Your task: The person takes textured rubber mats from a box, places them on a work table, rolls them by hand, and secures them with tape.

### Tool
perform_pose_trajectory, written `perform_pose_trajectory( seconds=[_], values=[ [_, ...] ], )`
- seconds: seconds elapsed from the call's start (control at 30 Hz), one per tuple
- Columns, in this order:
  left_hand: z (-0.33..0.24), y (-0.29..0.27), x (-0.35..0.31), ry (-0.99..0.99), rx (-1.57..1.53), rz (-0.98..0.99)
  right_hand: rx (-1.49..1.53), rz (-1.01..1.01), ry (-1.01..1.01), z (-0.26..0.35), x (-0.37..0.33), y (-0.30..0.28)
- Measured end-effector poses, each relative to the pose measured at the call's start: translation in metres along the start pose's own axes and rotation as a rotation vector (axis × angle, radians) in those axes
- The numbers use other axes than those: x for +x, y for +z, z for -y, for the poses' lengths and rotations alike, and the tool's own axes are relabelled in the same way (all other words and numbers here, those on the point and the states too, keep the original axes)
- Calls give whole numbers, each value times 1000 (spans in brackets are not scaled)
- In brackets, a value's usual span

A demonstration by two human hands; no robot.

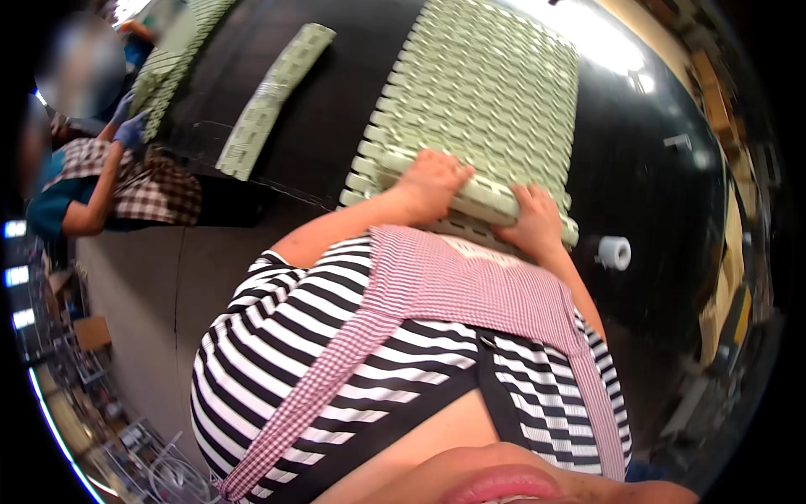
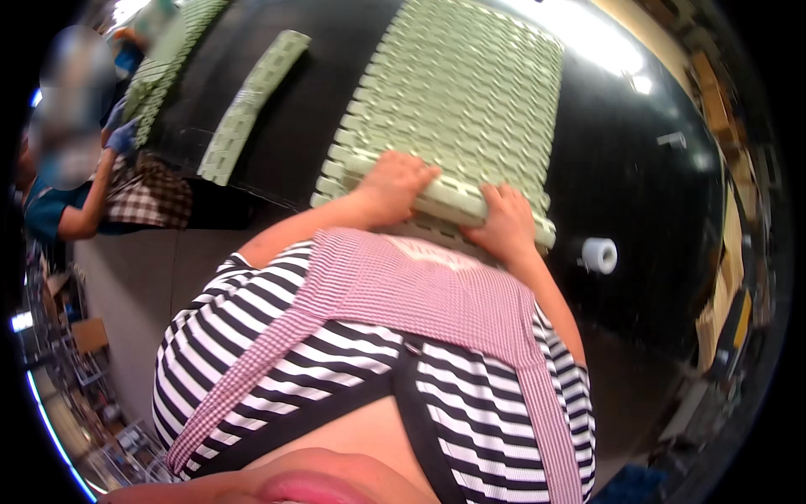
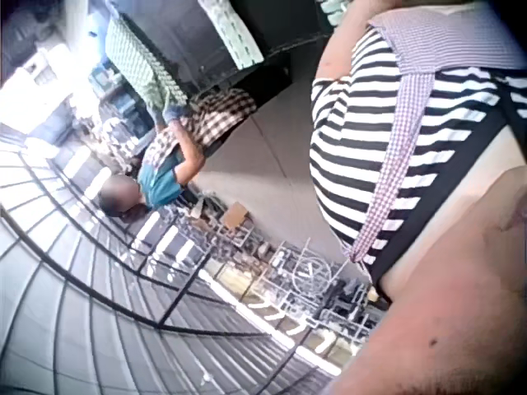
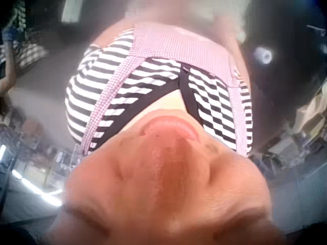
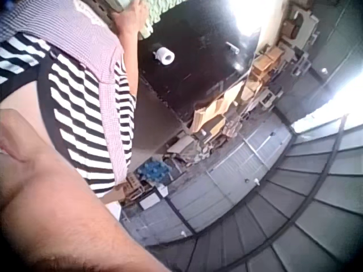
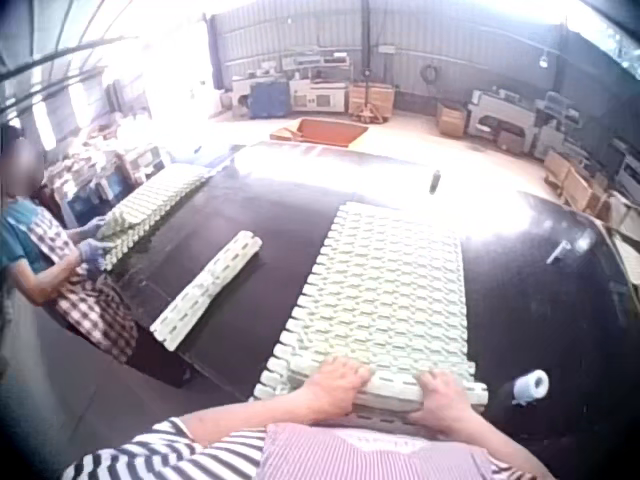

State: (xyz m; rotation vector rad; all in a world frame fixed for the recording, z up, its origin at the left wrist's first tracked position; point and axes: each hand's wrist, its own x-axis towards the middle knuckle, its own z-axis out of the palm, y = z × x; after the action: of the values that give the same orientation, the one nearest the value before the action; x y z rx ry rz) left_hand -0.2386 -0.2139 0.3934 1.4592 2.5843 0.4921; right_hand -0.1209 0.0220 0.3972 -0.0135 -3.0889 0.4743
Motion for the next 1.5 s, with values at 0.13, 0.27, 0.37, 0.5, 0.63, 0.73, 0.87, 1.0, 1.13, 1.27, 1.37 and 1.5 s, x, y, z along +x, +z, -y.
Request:
perform_pose_trajectory(
  seconds=[0.13, 0.27, 0.37, 0.5, 0.63, 0.73, 0.87, 1.0, 1.13, 1.27, 1.37, 1.5],
  values=[
    [-10, -11, -3, -11, 70, 81, -32, 14, 10, 4, -4, -3],
    [-19, -13, -5, -7, 52, 54, -31, 12, 23, 2, -9, -2],
    [-25, -5, -2, -70, 87, 55, -3, 18, 27, 7, -11, -8],
    [-23, 3, -6, -67, 95, 5, 357, -106, -27, -20, -24, -29],
    [-21, 9, -9, -39, 95, -57, -74, -597, 312, -133, -59, -72],
    [-24, 8, -8, -59, 107, -28, -9, -420, 856, -193, -95, -97],
    [-24, 9, -9, -57, 115, -19, 406, -37, 947, -245, -120, -80],
    [-22, 10, -10, -15, 126, -61, 334, -7, 1098, -251, -125, -56],
    [-19, 14, -9, -4, 141, -90, 1020, -322, 918, -231, -115, -46],
    [-20, 10, -13, -48, 84, -60, 1752, -426, 203, -83, -46, -65],
    [-23, 4, -12, -47, 48, -45, 1348, -157, 36, -53, -4, -19],
    [-18, -4, -11, -46, -95, -26, 1342, 30, 139, -13, 29, 21]
  ],
)
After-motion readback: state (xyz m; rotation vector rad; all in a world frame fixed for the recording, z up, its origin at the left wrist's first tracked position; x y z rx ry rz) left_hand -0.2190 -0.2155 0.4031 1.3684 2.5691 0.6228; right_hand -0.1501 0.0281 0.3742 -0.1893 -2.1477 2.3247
